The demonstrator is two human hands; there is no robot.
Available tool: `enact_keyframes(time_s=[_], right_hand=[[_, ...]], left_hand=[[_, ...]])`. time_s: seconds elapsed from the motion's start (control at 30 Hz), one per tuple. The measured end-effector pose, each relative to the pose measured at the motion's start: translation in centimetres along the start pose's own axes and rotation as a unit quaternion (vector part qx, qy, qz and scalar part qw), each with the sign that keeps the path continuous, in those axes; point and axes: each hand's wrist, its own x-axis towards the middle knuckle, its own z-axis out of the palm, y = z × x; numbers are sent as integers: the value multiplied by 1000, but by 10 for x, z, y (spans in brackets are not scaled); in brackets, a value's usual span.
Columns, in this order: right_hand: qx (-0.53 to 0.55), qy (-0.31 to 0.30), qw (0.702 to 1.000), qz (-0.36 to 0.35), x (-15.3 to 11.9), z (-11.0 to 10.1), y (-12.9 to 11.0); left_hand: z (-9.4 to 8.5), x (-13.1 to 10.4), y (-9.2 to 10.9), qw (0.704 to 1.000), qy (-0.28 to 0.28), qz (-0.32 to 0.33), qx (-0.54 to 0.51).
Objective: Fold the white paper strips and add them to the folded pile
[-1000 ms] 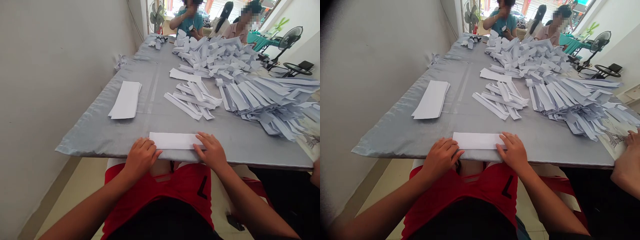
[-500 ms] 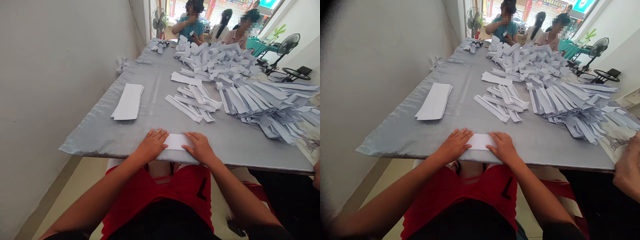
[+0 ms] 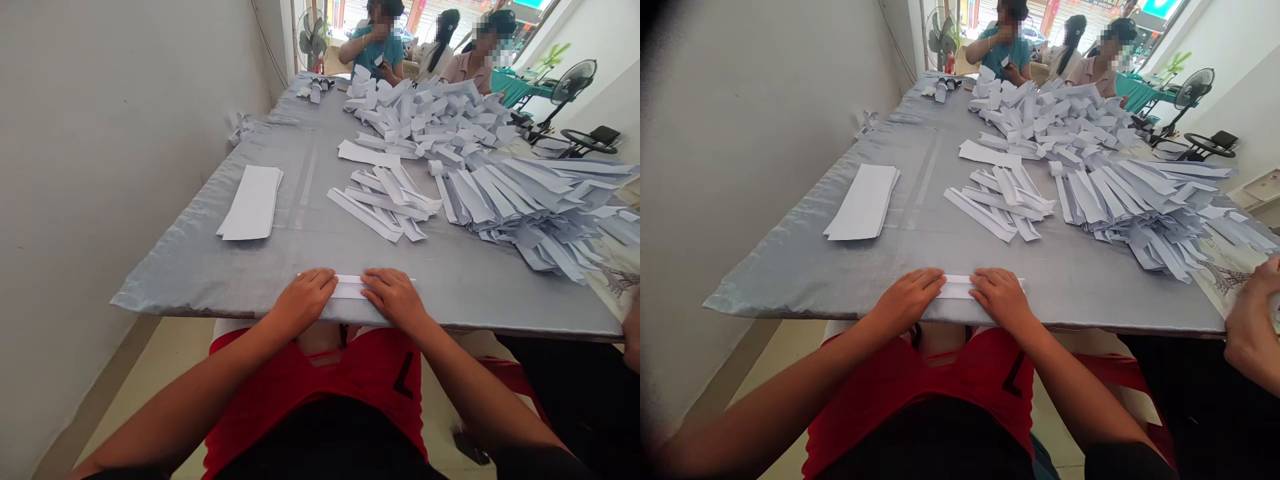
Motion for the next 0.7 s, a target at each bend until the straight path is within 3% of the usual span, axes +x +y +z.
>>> enact_keyframes(time_s=[0.3,0.53,0.7], right_hand=[[-14,9,1000,-23,-4,6,0],[-5,-8,1000,-3,-3,4,-1],[5,-9,999,-41,4,1,-9]], left_hand=[[4,-4,1,1000,-1,-4,-26],[18,-12,-6,998,18,-2,-60],[23,-11,-7,998,20,-9,-57]])
